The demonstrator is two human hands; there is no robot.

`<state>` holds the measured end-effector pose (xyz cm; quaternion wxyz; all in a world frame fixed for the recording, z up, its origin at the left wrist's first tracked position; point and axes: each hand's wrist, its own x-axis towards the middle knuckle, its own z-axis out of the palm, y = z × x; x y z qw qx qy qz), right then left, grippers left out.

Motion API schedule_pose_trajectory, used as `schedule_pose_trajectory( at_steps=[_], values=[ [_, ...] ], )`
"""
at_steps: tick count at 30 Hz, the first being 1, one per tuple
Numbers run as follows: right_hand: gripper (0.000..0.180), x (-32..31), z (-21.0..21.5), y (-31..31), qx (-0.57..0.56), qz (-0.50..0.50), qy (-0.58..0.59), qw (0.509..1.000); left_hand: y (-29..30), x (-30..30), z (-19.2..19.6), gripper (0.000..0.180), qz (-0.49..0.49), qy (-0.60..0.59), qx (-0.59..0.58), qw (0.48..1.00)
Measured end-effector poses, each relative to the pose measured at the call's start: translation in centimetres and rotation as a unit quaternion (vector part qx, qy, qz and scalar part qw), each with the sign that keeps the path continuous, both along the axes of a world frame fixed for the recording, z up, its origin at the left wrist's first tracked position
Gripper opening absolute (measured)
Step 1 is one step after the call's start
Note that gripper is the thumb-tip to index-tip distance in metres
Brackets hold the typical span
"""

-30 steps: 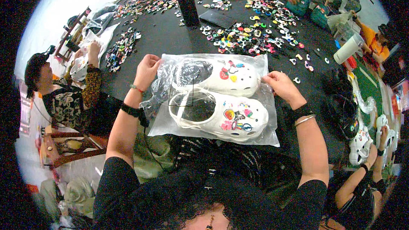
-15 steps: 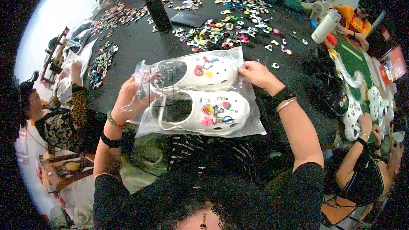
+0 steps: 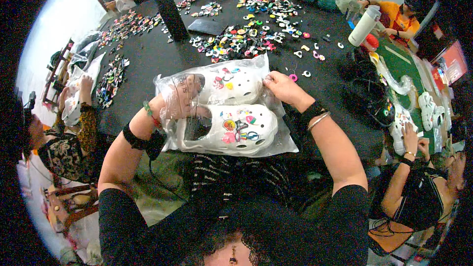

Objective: Attaching decorative charms to rubber clogs and placing them in plastic bags.

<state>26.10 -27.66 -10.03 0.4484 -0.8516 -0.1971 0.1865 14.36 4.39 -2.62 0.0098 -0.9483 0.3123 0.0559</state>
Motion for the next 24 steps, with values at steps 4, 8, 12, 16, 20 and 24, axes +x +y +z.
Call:
schedule_pose_trajectory(
  at_steps=[4,8,12,16,20,24],
  values=[
    [0.024,-0.5,-0.7,0.0,0.015,-0.012,0.027,0.999,0.6,0.8,-2.0,0.061,-0.081,-0.049,0.141,0.985],
    [0.021,-1.1,-1.0,0.0,-0.005,-0.036,-0.05,0.998,0.4,-0.2,-1.5,0.029,-0.031,-0.047,0.007,0.998],
    [0.019,-1.4,-0.9,-0.6,-0.003,-0.068,-0.164,0.984,0.2,-2.0,0.1,0.024,0.07,-0.011,-0.066,0.995],
    [0.016,-0.6,0.3,-4.0,-0.008,-0.118,-0.206,0.971,1.2,-4.2,2.0,0.026,0.108,-0.009,-0.211,0.971],
    [0.013,0.0,1.6,-8.8,-0.015,-0.192,-0.259,0.946,2.6,-5.7,3.5,0.022,0.183,0.001,-0.148,0.972],
    [0.016,-1.0,3.5,-14.1,-0.059,-0.212,-0.25,0.943,4.3,-6.7,4.0,0.021,0.211,-0.011,-0.256,0.943]
  ],
)
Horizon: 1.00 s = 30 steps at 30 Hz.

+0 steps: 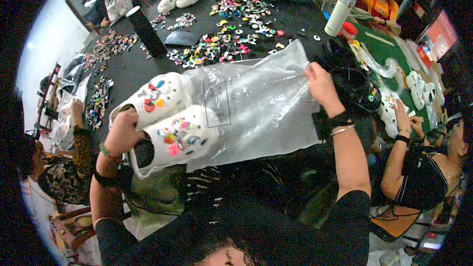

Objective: Attaching decorative charms to rubber clogs and placing them in plastic bags.

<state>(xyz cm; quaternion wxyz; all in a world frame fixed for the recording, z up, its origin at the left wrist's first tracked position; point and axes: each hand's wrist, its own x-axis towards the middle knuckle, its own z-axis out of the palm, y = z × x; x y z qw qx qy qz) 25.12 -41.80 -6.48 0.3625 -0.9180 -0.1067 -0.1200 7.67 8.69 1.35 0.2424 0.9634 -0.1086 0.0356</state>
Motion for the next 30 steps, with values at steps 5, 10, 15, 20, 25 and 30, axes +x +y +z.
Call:
schedule_pose_trajectory(
  at_steps=[5,10,15,20,25,30],
  values=[
    [0.019,-3.1,3.0,-6.0,-0.077,-0.058,-0.023,0.995,2.6,-0.1,-0.2,0.039,0.07,-0.024,0.069,0.995],
    [0.02,-6.7,5.7,-9.8,-0.108,-0.149,0.061,0.981,2.6,0.2,-2.1,0.042,0.129,-0.025,0.001,0.991],
    [0.023,-9.1,5.9,-7.2,-0.146,-0.068,-0.122,0.979,2.1,1.1,-3.6,0.055,0.176,0.008,0.03,0.984],
    [0.034,-12.3,6.6,-0.5,-0.099,0.125,-0.069,0.985,2.6,1.2,-3.6,0.056,0.19,0.054,0.06,0.978],
    [0.093,-15.0,5.3,5.2,-0.221,0.305,0.071,0.924,2.6,1.1,-3.5,0.057,0.195,0.051,0.054,0.978],
    [0.106,-15.3,4.0,5.9,-0.315,0.265,0.123,0.903,2.3,0.9,-2.5,0.056,0.191,0.078,0.032,0.978]
  ],
)
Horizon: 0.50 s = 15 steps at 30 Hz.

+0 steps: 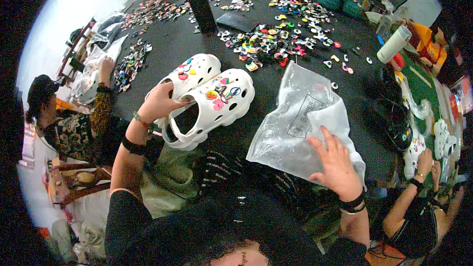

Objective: Attaching decorative charms to rubber clogs and placing them in plastic bags.

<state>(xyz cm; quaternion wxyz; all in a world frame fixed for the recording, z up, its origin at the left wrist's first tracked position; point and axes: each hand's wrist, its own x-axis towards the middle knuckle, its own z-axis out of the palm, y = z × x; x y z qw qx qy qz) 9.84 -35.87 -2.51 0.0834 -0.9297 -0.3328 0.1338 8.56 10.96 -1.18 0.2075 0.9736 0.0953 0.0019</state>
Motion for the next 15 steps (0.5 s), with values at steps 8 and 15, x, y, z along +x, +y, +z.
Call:
schedule_pose_trajectory(
  at_steps=[8,15],
  values=[
    [0.093,0.0,-0.7,-0.5,-0.014,-0.027,-0.001,1.0,0.7,-2.3,2.9,0.049,0.01,0.001,-0.068,0.998],
    [0.058,0.9,-1.5,-1.8,0.085,0.027,-0.032,0.996,2.0,-5.8,4.6,0.06,-0.051,-0.032,-0.135,0.989]
  ],
)
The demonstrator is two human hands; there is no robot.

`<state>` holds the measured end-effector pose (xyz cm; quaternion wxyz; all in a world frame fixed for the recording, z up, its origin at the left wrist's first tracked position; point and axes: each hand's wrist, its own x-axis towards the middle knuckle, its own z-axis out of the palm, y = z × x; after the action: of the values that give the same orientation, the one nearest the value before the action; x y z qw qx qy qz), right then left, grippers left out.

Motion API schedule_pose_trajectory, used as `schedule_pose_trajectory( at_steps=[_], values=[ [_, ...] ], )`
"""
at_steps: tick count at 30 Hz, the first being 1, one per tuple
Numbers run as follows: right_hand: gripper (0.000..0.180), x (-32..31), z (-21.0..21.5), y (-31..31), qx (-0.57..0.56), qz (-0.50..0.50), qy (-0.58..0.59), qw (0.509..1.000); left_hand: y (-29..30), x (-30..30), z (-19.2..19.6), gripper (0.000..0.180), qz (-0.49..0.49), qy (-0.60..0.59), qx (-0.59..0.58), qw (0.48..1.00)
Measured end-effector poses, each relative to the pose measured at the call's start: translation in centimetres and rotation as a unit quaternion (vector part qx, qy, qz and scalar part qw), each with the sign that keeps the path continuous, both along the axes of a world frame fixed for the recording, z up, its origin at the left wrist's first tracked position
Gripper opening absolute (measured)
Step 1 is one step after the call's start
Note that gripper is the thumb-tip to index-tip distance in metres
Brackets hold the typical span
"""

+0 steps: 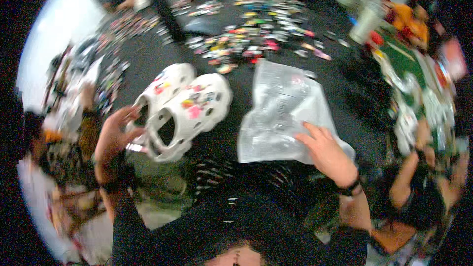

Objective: Attaching decorative charms to rubber clogs and placing them in plastic bags.

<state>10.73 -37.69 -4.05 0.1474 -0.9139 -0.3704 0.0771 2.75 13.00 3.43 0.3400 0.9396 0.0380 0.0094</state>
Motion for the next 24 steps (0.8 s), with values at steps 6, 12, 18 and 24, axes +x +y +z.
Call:
schedule_pose_trajectory(
  at_steps=[6,12,18,24],
  values=[
    [0.05,0.1,0.5,-1.2,0.081,-0.01,-0.013,0.997,-0.3,-0.4,-0.4,0.058,0.059,-0.02,-0.049,0.997],
    [0.054,0.0,6.1,-3.2,0.181,-0.042,-0.037,0.982,0.6,-0.1,-2.1,0.064,0.069,-0.049,-0.101,0.991],
    [0.051,0.0,10.1,-6.3,0.203,-0.142,-0.128,0.96,0.9,0.2,-3.3,0.067,0.072,-0.046,-0.104,0.991],
    [0.043,0.4,10.9,-9.1,0.298,-0.228,-0.116,0.92,0.8,0.0,-3.5,0.064,0.059,-0.056,-0.132,0.988]
  ],
)
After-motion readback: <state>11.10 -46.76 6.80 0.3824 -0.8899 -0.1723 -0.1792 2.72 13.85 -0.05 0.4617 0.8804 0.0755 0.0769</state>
